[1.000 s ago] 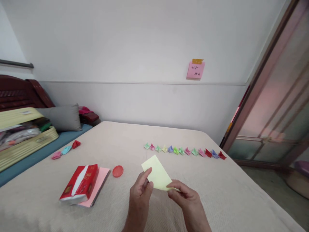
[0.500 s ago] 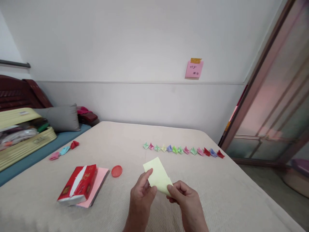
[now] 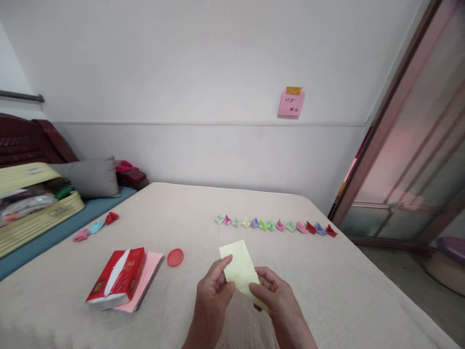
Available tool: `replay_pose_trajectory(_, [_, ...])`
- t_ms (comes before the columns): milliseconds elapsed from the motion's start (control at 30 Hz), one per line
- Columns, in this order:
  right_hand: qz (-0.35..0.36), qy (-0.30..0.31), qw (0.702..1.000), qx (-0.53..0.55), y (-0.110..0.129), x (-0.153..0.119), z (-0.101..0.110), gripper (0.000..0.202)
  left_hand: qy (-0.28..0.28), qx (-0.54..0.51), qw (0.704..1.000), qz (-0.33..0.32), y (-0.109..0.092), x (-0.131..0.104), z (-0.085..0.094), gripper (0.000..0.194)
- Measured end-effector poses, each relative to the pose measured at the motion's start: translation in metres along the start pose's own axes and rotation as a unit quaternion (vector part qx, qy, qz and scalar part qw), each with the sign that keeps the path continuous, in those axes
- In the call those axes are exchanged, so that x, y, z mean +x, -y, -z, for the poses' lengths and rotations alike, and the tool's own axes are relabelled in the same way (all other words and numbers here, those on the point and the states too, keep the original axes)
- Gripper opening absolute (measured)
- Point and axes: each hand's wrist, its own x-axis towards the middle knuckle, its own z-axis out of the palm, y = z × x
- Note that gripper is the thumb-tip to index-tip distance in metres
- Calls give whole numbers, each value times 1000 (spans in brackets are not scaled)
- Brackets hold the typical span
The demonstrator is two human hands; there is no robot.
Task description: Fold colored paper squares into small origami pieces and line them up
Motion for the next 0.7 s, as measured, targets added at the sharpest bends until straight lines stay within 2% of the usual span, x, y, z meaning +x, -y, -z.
replay_pose_trajectory(67, [-20,30,999,-4,0,0,3,19,20,-50,999,11,-1,1,-2,54])
replay_pose_trajectory(200, [1,36,999,1,-1,0,4,17,-7,-130,991,7,-5,5,-5,69])
replay_pose_trajectory(367, [51,22,998,-28,-4,1,5,15,-13,-109,992,60,-7,7,-2,49])
replay_pose_trajectory(500, [55,16,995,-77,-8,6,8,16,29,-92,991,92,-6,3,1,14])
replay_pose_trajectory(567, [68,13,991,-117,-11,9,7,17,38,-104,988,106,-6,2,2,15])
replay_pose_trajectory(633, [90,4,985,-147,-12,9,4,16,22,-106,988,112,-8,1,1,15])
replay_pose_trajectory(700, [114,-31,978,-173,-12,8,1,12,3,-74,992,102,-11,2,1,15])
